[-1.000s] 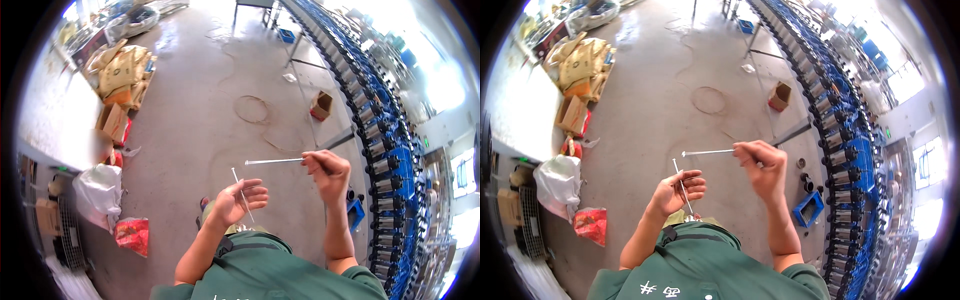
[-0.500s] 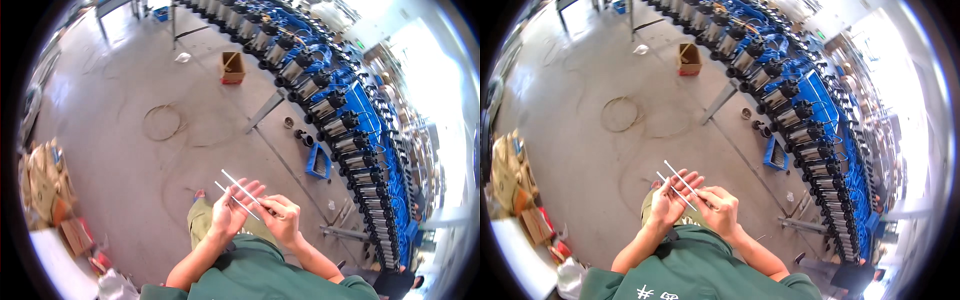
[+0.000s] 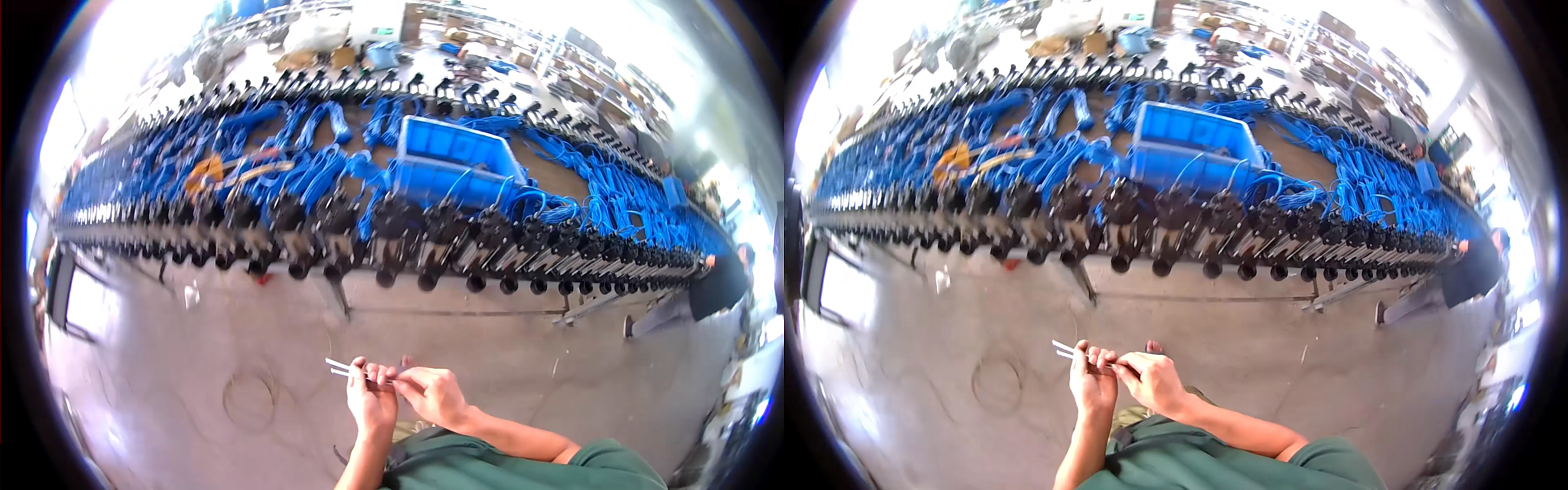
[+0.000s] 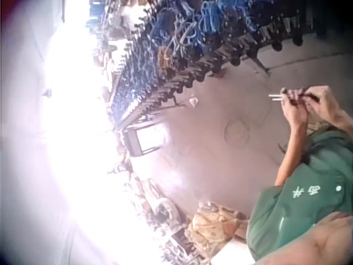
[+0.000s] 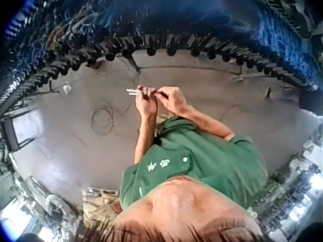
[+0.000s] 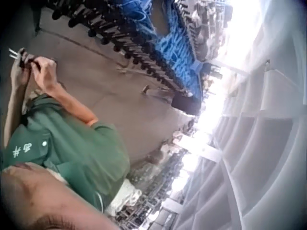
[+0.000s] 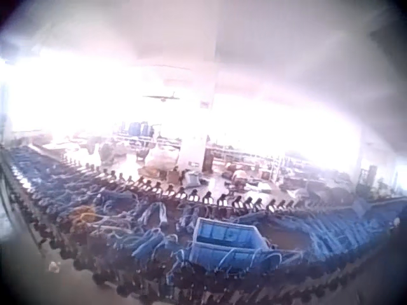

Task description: The person is assembling electrical or mechanical components on a large workbench, inserting silver metal pins into black circular bases connected by blue cables, and occasionally retrieving more pins from a blue plastic crate.

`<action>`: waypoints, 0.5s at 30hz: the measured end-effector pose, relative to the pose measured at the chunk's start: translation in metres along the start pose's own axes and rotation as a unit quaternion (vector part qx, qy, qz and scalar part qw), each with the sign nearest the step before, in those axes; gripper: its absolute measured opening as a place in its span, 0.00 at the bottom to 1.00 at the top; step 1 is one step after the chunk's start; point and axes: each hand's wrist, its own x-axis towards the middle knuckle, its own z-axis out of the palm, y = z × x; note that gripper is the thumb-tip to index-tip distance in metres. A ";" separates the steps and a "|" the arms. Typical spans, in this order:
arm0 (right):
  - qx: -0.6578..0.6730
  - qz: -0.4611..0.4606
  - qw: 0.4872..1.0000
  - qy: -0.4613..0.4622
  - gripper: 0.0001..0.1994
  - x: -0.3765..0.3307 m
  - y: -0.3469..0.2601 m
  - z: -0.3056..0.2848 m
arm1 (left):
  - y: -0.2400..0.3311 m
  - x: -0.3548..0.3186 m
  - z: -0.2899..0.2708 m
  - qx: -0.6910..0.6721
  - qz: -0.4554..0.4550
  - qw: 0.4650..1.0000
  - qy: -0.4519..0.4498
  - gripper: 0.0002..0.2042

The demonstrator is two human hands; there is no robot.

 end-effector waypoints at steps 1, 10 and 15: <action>0.003 -0.017 1.000 0.024 0.03 0.017 0.007 -0.016 | 0.002 0.019 0.014 -0.030 -0.006 0.999 0.021 0.12; -0.263 -0.198 0.942 0.069 0.07 0.197 0.031 -0.213 | -0.029 0.115 0.193 0.630 0.351 0.663 -0.198 0.22; -0.277 -0.314 0.905 0.068 0.16 0.264 0.044 -0.214 | -0.072 0.167 0.270 0.126 -0.384 0.909 -0.105 0.30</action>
